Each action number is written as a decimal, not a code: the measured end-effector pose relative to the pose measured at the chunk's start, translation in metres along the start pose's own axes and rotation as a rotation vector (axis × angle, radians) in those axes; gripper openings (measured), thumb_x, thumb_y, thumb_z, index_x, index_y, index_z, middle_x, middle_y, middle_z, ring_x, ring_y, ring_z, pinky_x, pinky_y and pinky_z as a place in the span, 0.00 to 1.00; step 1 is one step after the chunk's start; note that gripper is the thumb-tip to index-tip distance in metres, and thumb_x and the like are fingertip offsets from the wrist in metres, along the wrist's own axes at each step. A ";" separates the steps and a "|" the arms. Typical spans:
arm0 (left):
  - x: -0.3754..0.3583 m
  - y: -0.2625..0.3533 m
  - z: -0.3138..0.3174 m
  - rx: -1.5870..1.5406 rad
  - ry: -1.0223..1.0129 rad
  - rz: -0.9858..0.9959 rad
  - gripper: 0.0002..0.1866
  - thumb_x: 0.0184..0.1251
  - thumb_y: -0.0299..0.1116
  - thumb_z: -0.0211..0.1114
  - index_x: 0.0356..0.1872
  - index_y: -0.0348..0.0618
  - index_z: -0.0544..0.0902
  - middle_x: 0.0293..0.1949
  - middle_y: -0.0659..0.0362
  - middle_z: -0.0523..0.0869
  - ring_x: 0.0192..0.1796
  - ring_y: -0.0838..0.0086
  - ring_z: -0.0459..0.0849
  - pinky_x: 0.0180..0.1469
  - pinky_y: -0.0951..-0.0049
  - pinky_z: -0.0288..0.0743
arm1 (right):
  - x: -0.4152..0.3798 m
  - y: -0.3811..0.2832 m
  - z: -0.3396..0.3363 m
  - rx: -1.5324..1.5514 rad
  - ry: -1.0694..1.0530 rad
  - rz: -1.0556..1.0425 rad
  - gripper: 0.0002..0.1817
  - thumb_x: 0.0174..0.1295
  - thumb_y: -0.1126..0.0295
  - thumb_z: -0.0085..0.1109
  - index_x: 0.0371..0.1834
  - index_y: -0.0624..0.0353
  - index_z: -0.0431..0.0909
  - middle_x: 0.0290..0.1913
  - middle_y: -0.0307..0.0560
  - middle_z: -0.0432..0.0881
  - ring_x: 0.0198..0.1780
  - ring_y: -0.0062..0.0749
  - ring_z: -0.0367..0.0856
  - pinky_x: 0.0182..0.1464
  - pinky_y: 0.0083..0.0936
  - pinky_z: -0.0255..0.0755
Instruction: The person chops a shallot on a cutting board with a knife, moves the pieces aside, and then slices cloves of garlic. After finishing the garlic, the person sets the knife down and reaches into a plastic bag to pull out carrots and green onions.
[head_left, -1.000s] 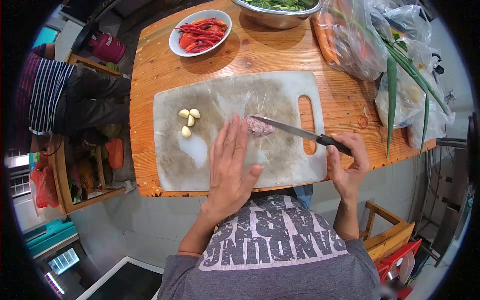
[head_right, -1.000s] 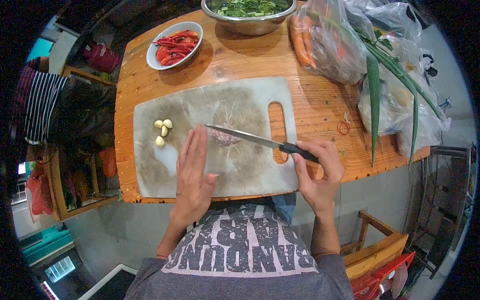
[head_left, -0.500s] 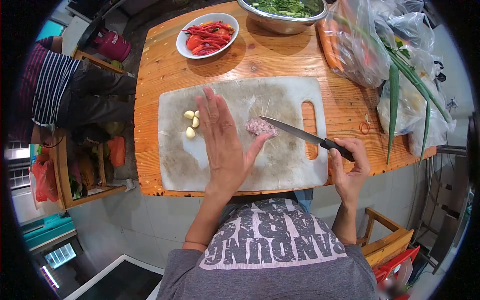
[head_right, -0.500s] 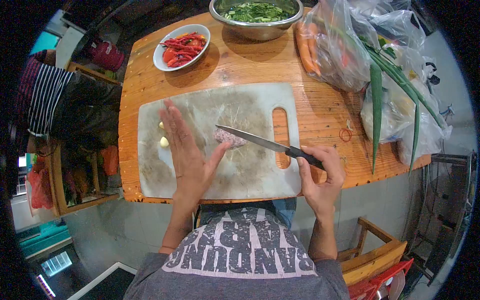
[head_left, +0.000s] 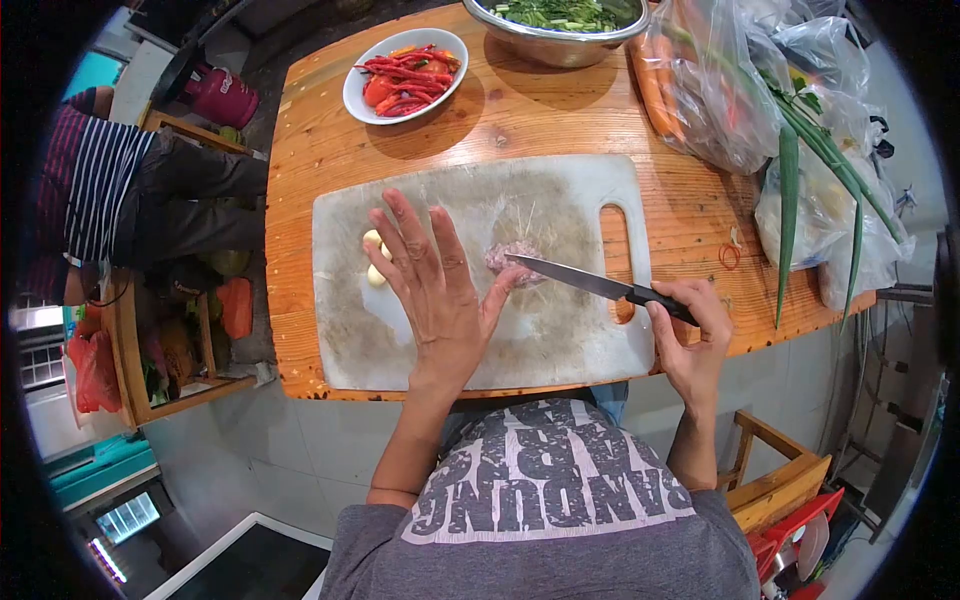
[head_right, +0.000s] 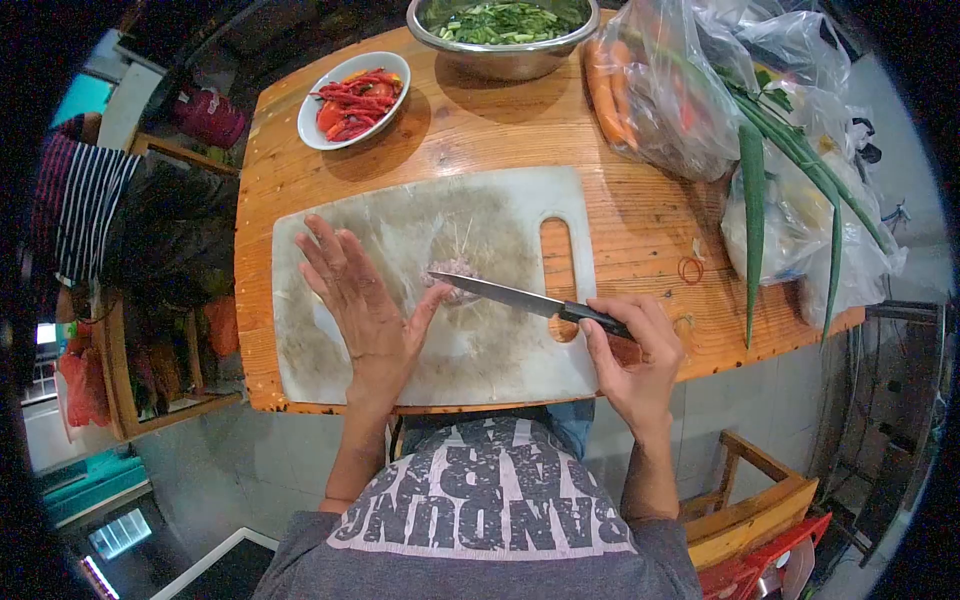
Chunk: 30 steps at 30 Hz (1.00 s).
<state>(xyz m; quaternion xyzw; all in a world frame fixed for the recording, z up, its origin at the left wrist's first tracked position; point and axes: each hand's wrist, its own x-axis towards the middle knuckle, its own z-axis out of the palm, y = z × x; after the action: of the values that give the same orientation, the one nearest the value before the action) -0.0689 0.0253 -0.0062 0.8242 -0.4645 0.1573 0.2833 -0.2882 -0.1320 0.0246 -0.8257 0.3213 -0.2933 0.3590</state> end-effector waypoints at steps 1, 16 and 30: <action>0.001 -0.001 0.000 0.000 0.003 -0.003 0.66 0.56 0.53 0.78 0.85 0.51 0.36 0.83 0.36 0.31 0.84 0.37 0.29 0.76 0.26 0.28 | 0.000 0.000 0.000 -0.005 0.000 0.007 0.10 0.57 0.80 0.72 0.43 0.65 0.87 0.38 0.49 0.84 0.41 0.35 0.83 0.43 0.27 0.75; 0.012 0.003 -0.012 -0.040 0.017 0.003 0.70 0.48 0.54 0.82 0.85 0.55 0.40 0.83 0.38 0.31 0.84 0.37 0.27 0.75 0.24 0.28 | 0.002 -0.020 -0.002 -0.069 0.002 -0.177 0.13 0.50 0.78 0.75 0.41 0.62 0.88 0.36 0.48 0.84 0.38 0.37 0.82 0.39 0.30 0.72; 0.017 0.004 -0.021 -0.095 -0.055 -0.093 0.64 0.57 0.43 0.78 0.84 0.43 0.38 0.84 0.39 0.33 0.83 0.36 0.28 0.76 0.26 0.28 | -0.004 -0.016 -0.002 -0.061 0.044 -0.146 0.14 0.50 0.79 0.75 0.42 0.62 0.88 0.37 0.48 0.84 0.38 0.38 0.81 0.39 0.30 0.72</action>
<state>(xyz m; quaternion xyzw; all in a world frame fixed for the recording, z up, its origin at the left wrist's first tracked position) -0.0634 0.0252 0.0206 0.8346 -0.4401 0.0991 0.3160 -0.2871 -0.1210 0.0368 -0.8508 0.2768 -0.3272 0.3041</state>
